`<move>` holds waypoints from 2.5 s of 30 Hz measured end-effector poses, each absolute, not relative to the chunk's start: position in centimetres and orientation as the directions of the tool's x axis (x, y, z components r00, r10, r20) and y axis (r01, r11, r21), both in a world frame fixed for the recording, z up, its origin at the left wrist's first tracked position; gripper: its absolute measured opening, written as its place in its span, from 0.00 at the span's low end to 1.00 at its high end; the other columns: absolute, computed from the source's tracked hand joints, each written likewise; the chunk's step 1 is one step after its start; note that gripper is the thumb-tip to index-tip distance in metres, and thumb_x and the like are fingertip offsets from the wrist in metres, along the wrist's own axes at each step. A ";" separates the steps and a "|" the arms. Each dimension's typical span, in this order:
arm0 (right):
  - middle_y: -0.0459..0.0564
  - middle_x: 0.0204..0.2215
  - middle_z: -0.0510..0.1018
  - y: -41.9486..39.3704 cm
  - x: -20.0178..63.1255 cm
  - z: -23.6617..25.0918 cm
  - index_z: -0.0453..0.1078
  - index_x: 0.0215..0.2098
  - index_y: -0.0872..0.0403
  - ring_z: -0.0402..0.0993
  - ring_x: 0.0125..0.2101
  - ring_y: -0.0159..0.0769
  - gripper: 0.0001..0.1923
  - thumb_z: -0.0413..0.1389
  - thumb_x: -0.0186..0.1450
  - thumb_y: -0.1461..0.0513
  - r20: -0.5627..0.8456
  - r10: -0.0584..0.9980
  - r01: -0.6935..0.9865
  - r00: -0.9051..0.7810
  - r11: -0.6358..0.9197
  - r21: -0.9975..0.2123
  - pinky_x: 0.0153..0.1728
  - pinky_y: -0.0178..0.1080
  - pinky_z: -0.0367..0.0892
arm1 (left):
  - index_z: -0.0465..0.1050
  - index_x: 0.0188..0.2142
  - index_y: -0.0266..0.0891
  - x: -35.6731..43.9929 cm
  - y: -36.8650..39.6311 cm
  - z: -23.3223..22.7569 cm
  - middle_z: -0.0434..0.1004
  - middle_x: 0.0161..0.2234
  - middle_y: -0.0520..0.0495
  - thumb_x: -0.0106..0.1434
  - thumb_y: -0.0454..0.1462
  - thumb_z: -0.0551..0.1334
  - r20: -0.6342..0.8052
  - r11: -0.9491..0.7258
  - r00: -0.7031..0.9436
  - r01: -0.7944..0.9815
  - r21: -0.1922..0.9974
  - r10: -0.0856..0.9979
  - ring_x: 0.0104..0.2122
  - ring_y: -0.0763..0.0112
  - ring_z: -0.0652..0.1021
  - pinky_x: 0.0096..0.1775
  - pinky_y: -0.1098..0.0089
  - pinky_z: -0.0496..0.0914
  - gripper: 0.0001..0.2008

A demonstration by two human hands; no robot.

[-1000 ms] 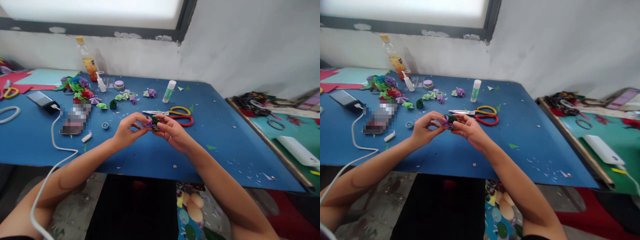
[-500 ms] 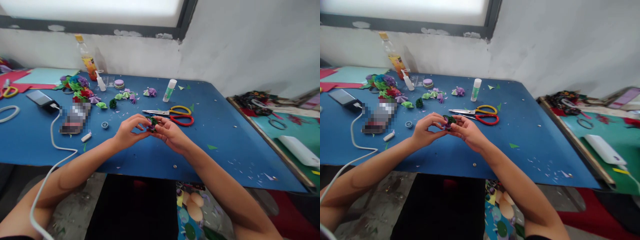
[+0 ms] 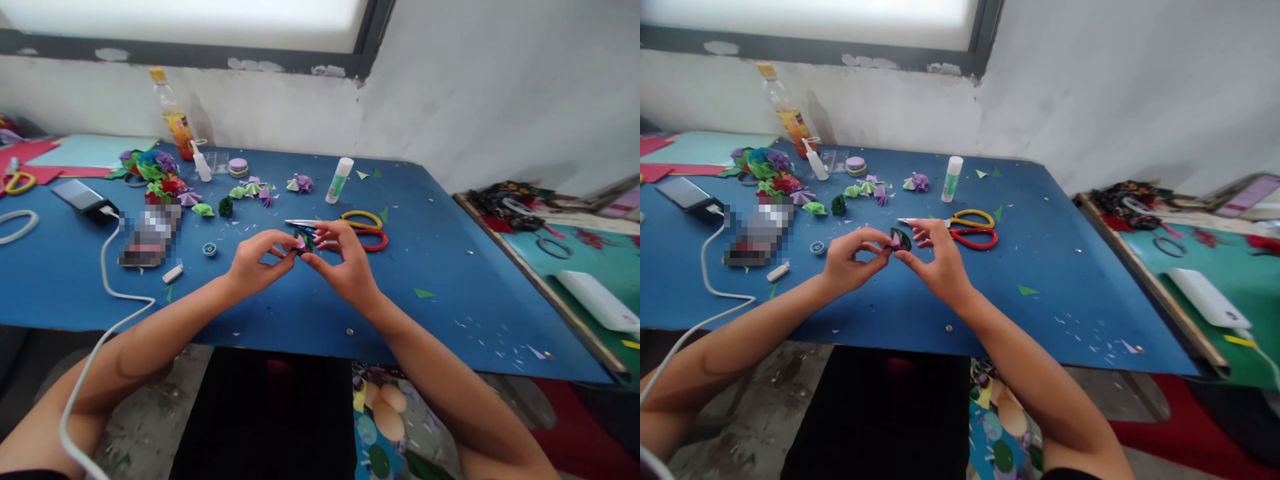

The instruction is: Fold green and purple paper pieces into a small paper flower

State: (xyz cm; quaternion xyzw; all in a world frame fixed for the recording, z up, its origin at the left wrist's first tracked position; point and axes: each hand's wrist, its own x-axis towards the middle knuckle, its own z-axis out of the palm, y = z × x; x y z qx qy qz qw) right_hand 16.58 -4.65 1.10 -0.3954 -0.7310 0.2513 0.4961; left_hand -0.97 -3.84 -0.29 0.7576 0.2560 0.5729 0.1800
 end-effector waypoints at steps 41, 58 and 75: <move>0.50 0.33 0.74 -4.1 17.4 1.5 0.71 0.31 0.53 0.71 0.36 0.36 0.02 0.56 0.61 0.63 0.556 0.714 0.530 -0.424 0.694 -0.487 0.40 0.42 0.67 | 0.76 0.36 0.36 -0.6 -3.9 -0.1 0.81 0.28 0.47 0.54 0.35 0.65 0.490 -0.527 0.197 0.255 0.811 0.849 0.30 0.68 0.81 0.25 0.79 0.74 0.09; 0.49 0.32 0.74 -4.3 17.4 1.7 0.69 0.30 0.54 0.72 0.35 0.35 0.01 0.56 0.59 0.64 0.540 0.728 0.537 -0.422 0.681 -0.498 0.40 0.41 0.67 | 0.77 0.35 0.36 -0.7 -3.9 -0.1 0.81 0.30 0.46 0.56 0.38 0.64 0.482 -0.529 0.227 0.254 0.810 0.846 0.31 0.66 0.81 0.27 0.75 0.76 0.09; 0.49 0.32 0.74 -4.4 17.1 1.4 0.68 0.32 0.53 0.70 0.35 0.35 0.05 0.52 0.64 0.61 0.614 0.649 0.514 -0.449 0.750 -0.417 0.39 0.40 0.65 | 0.74 0.44 0.39 -1.4 -3.9 -0.1 0.78 0.30 0.47 0.61 0.38 0.59 0.596 -0.717 0.399 0.414 0.561 0.697 0.28 0.75 0.77 0.29 0.77 0.73 0.13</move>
